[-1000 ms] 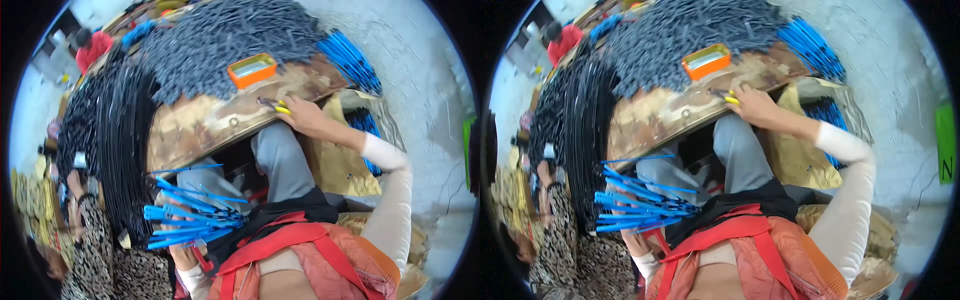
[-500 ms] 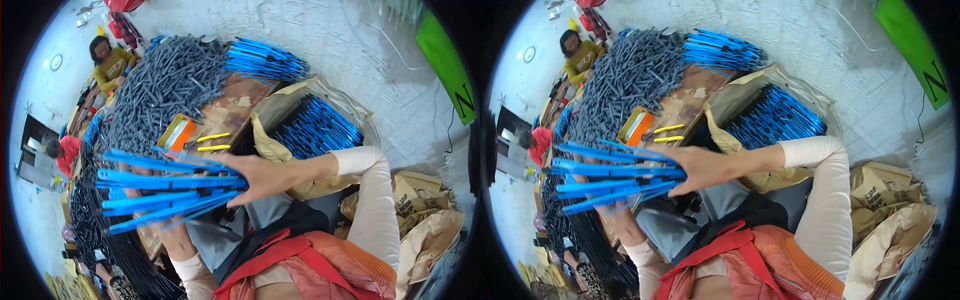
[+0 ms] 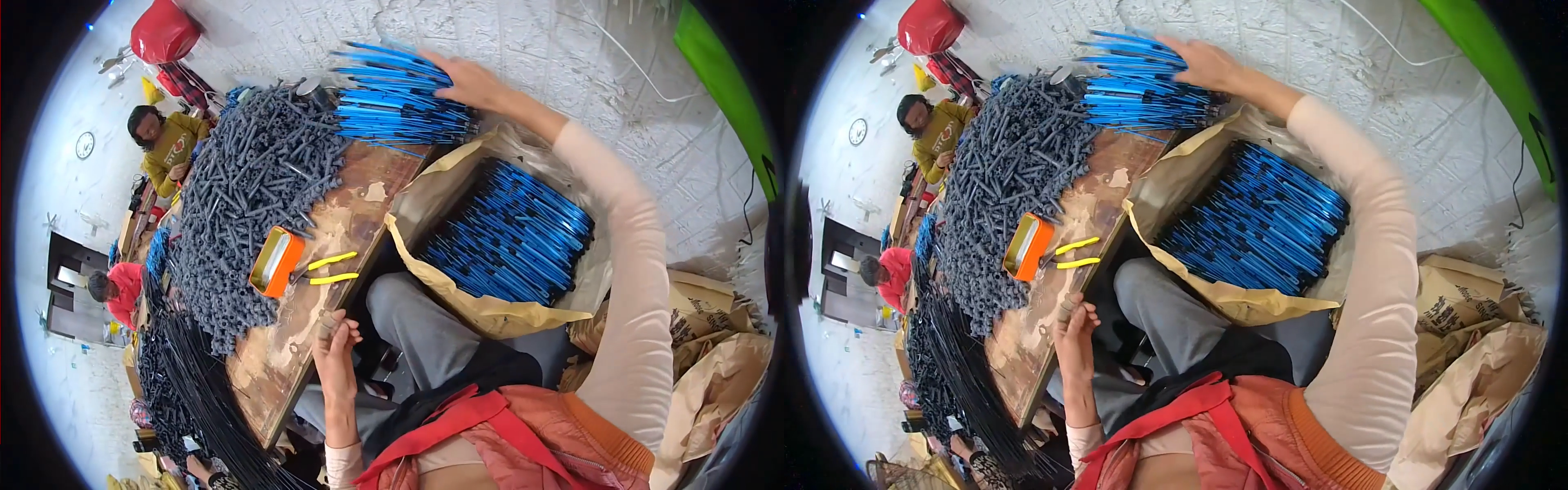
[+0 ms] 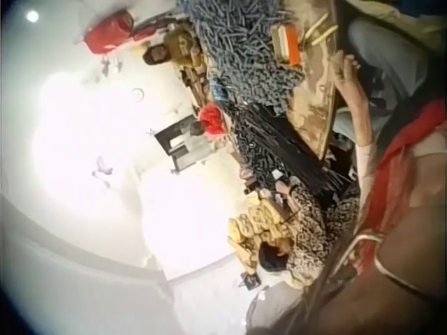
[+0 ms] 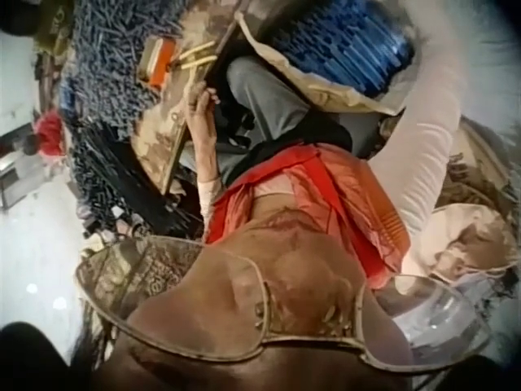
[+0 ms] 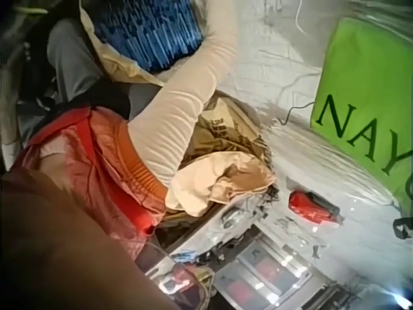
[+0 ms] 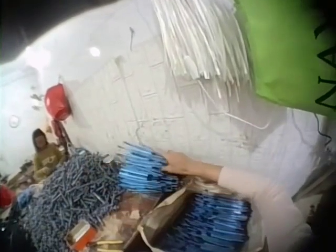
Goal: Bundling small blue and black plastic components and cutting the excess using pliers.
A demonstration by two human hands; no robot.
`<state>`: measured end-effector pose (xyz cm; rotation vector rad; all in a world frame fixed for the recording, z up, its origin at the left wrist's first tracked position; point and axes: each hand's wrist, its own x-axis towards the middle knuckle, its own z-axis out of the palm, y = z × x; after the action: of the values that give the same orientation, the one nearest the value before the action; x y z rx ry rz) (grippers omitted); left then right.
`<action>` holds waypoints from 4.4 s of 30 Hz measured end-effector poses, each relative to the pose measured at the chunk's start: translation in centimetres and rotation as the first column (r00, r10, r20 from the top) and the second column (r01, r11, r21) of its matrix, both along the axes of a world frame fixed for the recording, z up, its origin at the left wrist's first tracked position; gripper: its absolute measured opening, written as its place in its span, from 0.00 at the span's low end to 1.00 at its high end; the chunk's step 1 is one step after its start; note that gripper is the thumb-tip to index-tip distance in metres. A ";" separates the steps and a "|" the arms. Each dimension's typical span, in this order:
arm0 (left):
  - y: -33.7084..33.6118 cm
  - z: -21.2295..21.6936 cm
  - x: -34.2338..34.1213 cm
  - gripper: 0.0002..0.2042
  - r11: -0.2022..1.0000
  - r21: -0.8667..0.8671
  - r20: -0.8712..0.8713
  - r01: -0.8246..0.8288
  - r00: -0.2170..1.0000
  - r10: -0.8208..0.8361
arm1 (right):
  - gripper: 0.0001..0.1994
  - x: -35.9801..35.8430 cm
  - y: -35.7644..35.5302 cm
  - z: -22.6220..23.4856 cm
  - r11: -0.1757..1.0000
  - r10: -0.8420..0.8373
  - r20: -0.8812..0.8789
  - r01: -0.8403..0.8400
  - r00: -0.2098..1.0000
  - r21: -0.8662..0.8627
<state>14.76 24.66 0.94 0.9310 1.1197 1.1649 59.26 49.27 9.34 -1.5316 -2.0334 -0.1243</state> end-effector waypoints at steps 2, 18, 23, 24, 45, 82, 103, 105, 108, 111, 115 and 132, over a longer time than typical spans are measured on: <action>-1.0 -0.4 -0.4 0.13 1.000 -0.013 -0.017 0.021 1.000 -0.021 | 0.42 1.8 1.3 -3.6 0.999 -0.030 0.137 0.025 0.990 0.040; -2.3 1.4 5.7 0.10 0.937 0.022 -0.156 0.347 0.927 -0.340 | 0.27 -0.5 -11.3 0.1 0.981 -0.046 0.189 0.081 0.981 -0.179; -3.5 1.3 10.1 0.12 0.677 0.468 -0.555 0.568 0.785 -0.275 | 0.07 -0.1 -22.4 -8.9 0.916 0.124 0.301 0.007 0.945 -0.400; -3.3 2.7 11.6 0.15 0.539 0.594 -0.628 0.597 0.763 -0.154 | 0.06 0.3 -22.7 -10.3 0.914 0.099 0.256 0.014 0.962 -0.405; -4.6 -0.2 10.5 0.16 0.279 0.510 -0.853 0.814 0.521 0.040 | 0.09 -2.6 -21.1 -18.4 0.950 0.096 0.246 -0.016 0.965 -0.311; 0.0 -0.8 14.7 0.21 0.819 0.185 -0.958 0.543 0.286 0.027 | 0.26 -10.7 -39.4 -7.9 0.915 -0.015 -0.176 -0.058 0.984 -0.399; 0.6 -18.4 12.3 0.14 0.954 -0.301 0.341 0.010 0.935 0.098 | 0.07 -10.5 -41.9 -27.6 0.990 -0.133 0.055 0.130 0.990 0.057; 2.4 -19.8 12.2 0.13 0.941 -0.334 0.321 -0.050 0.933 0.164 | 0.08 -11.6 -42.0 -27.2 0.980 -0.199 0.040 0.200 0.979 -0.006; 4.3 -20.9 13.7 0.12 0.892 -0.359 0.306 -0.277 0.867 0.392 | 0.12 -12.4 -42.4 -23.2 0.962 -0.076 -0.022 0.067 0.997 -0.264; 3.4 -20.3 14.1 0.11 0.925 -0.319 0.396 -0.205 0.858 0.326 | 0.15 -10.0 -39.0 -16.7 0.864 0.187 -0.212 -0.263 0.959 -0.429; 1.6 -18.4 14.5 0.12 0.963 -0.163 0.363 -0.216 0.894 0.262 | 0.28 -10.4 -28.1 -9.7 0.929 0.369 0.136 -0.370 0.919 -0.021; 1.8 -13.1 9.8 0.08 0.902 0.427 -0.445 -0.060 0.855 0.267 | 0.13 -15.9 -3.7 -8.6 0.209 0.700 -0.205 -0.470 0.685 -0.858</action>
<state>24.58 26.50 -12.16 1.5410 1.4211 1.3709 43.40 45.53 0.70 -1.0072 -2.9647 1.3468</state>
